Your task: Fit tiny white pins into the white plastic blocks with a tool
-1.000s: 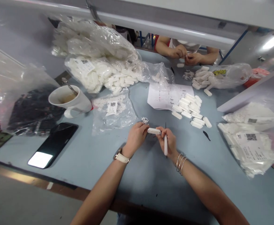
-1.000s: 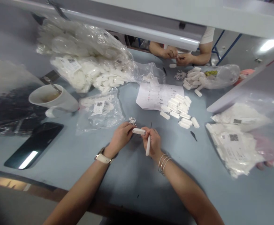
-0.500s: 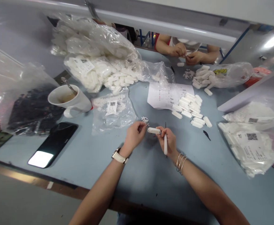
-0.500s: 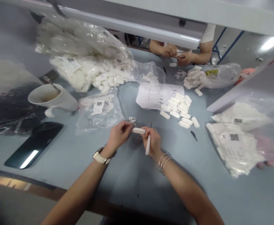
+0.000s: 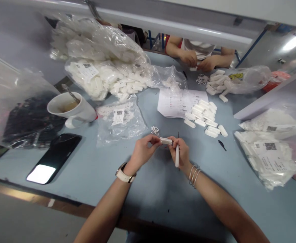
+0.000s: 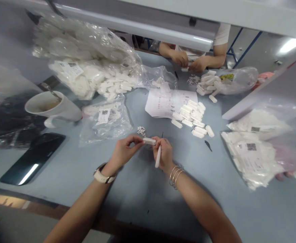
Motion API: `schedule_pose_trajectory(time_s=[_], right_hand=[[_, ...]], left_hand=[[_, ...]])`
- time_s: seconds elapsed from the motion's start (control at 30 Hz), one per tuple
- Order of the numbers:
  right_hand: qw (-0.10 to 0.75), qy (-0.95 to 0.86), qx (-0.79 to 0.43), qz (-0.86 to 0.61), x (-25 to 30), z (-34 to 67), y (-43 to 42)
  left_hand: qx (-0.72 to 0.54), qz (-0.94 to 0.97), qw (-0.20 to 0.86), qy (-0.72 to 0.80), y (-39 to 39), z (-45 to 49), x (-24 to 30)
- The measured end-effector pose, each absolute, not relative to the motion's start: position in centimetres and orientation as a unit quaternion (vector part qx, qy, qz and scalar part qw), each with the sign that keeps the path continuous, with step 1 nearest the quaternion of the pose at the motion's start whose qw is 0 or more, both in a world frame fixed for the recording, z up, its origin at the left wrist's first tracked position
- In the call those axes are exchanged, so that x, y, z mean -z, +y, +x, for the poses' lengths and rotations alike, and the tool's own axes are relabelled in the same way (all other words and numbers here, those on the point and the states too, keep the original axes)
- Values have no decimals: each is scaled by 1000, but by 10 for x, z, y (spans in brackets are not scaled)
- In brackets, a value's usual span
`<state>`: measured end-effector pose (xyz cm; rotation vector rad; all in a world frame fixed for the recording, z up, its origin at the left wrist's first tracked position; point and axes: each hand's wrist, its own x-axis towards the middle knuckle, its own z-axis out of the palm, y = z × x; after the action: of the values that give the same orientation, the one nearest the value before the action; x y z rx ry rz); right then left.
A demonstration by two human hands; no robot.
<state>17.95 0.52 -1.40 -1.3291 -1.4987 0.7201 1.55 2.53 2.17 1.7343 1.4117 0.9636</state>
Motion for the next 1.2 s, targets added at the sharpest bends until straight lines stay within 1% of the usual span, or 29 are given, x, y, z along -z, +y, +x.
schedule_pose_trajectory(time_s=[0.17,0.43,0.63,0.8,0.9,1.0,1.07,1.2], right_hand=[[487,-641,-244,-541,11,180,4],[484,-690,-149,-517,9,178,4],[486,-694,-155,-509,10,178,3],[466,-709,-133,-512,10,178,2],[460,-709,-140,-515,11,178,2],[473,-696,-152,-518,12,178,2],[487,-688,-166,-512,11,179,2],[504,-685,-182,-494,9,179,2]], left_hand=[[-355,719,258,539,23,17,-20],[-352,764,177,511,22,18,-14],[-347,786,152,490,22,17,-12],[-330,797,147,484,21,19,-11],[-339,783,161,496,22,18,-9],[-353,755,199,516,26,16,-8],[-358,732,241,526,28,14,-7],[-326,687,370,534,30,11,-7]])
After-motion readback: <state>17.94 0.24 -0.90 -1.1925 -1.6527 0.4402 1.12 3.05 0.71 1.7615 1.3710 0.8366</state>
